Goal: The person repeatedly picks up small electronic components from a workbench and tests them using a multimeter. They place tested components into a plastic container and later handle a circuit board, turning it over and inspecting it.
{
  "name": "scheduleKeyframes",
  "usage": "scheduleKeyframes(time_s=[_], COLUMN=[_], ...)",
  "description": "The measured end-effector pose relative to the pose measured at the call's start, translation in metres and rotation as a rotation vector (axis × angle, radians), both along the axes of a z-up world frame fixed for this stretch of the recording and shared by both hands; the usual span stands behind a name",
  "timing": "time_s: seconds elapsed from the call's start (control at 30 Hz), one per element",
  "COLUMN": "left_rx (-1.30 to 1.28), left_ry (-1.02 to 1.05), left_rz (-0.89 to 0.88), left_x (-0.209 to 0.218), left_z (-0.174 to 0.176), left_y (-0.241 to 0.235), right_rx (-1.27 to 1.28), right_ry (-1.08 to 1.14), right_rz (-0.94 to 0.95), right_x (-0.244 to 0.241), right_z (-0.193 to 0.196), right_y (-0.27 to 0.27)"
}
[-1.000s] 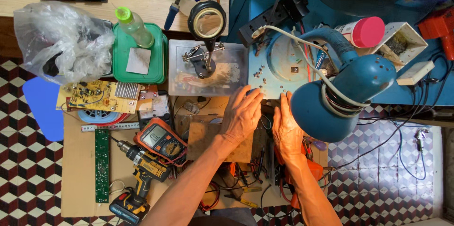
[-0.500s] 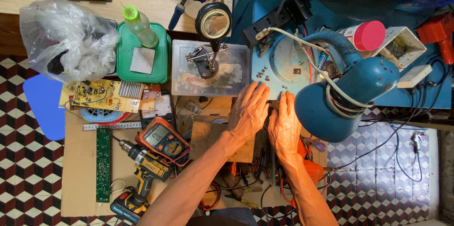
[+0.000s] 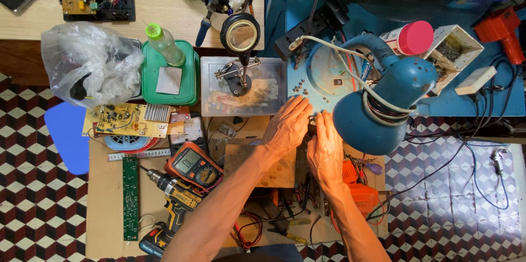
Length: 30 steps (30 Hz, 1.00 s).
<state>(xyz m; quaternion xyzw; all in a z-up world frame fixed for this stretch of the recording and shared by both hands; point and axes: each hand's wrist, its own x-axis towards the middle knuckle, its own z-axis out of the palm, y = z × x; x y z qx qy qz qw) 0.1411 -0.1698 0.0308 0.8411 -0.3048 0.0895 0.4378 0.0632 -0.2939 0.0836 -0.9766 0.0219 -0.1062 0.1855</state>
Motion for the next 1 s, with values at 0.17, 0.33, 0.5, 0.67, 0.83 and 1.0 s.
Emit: scheduleKeyframes(time_s=[0.17, 0.33, 0.5, 0.67, 0.83, 1.0], left_rx=[0.021, 0.116, 0.149, 0.245, 0.315, 0.214], left_ry=[0.036, 0.028, 0.034, -0.032, 0.03, 0.112], left_rz=[0.113, 0.044, -0.011, -0.148, -0.133, -0.147], left_x=[-0.002, 0.02, 0.008, 0.004, 0.02, 0.002], left_z=[-0.003, 0.001, 0.004, -0.005, -0.001, 0.024], left_y=[0.009, 0.009, 0.012, 0.011, 0.004, 0.016], right_rx=[0.146, 0.226, 0.275, 0.267, 0.269, 0.362], right_ry=[0.086, 0.194, 0.282, 0.359, 0.356, 0.334], right_rz=[-0.13, -0.214, -0.321, -0.371, -0.374, -0.391], right_x=[-0.054, -0.102, -0.142, -0.167, -0.18, -0.182], right_z=[0.008, 0.012, 0.014, 0.007, 0.006, 0.021], right_y=[0.015, 0.027, 0.034, 0.042, 0.049, 0.06])
